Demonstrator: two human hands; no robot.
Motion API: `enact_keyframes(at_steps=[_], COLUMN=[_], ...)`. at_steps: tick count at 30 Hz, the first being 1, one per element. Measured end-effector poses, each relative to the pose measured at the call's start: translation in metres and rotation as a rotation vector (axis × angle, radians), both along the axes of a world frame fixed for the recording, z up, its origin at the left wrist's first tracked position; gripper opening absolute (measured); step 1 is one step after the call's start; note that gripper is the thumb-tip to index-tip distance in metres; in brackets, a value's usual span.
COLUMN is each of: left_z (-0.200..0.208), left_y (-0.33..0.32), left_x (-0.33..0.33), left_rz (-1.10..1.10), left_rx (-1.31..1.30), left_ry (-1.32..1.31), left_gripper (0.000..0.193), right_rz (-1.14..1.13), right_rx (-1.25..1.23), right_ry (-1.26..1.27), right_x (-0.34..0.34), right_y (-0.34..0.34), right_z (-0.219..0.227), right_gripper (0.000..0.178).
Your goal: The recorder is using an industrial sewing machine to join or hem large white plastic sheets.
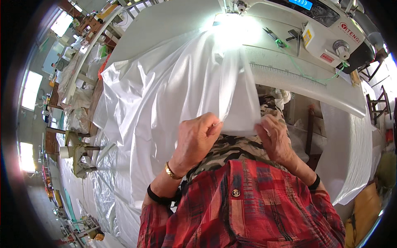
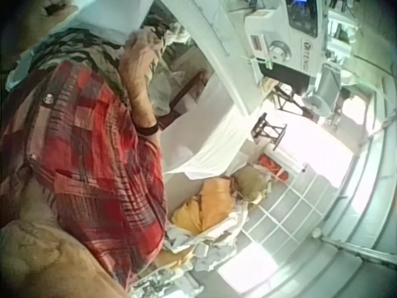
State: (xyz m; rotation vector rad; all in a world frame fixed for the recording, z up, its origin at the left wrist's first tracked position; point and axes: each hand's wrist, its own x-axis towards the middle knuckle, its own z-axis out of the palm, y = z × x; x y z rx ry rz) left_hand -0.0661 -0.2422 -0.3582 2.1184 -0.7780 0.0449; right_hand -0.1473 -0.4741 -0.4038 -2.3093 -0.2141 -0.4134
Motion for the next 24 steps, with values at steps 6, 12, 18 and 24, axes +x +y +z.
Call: enact_keyframes(at_steps=[6, 12, 18, 24], left_z=[0.003, -0.005, -0.010, -0.009], left_y=[-0.013, -0.006, 0.003, 0.009], left_x=[-0.011, -0.002, -0.002, 0.008], left_rz=[-0.060, -0.167, 0.006, 0.062], left_rx=[0.167, -0.045, -0.284, -0.326], left_ry=[-0.276, 0.056, 0.705, 0.581], left_gripper=[0.005, 0.007, 0.012, 0.011], right_rz=[0.206, 0.334, 0.318, 0.429], right_rx=[-0.014, -0.228, -0.298, -0.063], right_ry=[-0.074, -0.176, -0.225, -0.280], right_x=[0.017, 0.019, 0.018, 0.031], right_y=[0.029, 0.047, 0.057, 0.058], right_z=[0.036, 0.031, 0.034, 0.024], right_gripper=[0.013, 0.020, 0.015, 0.015])
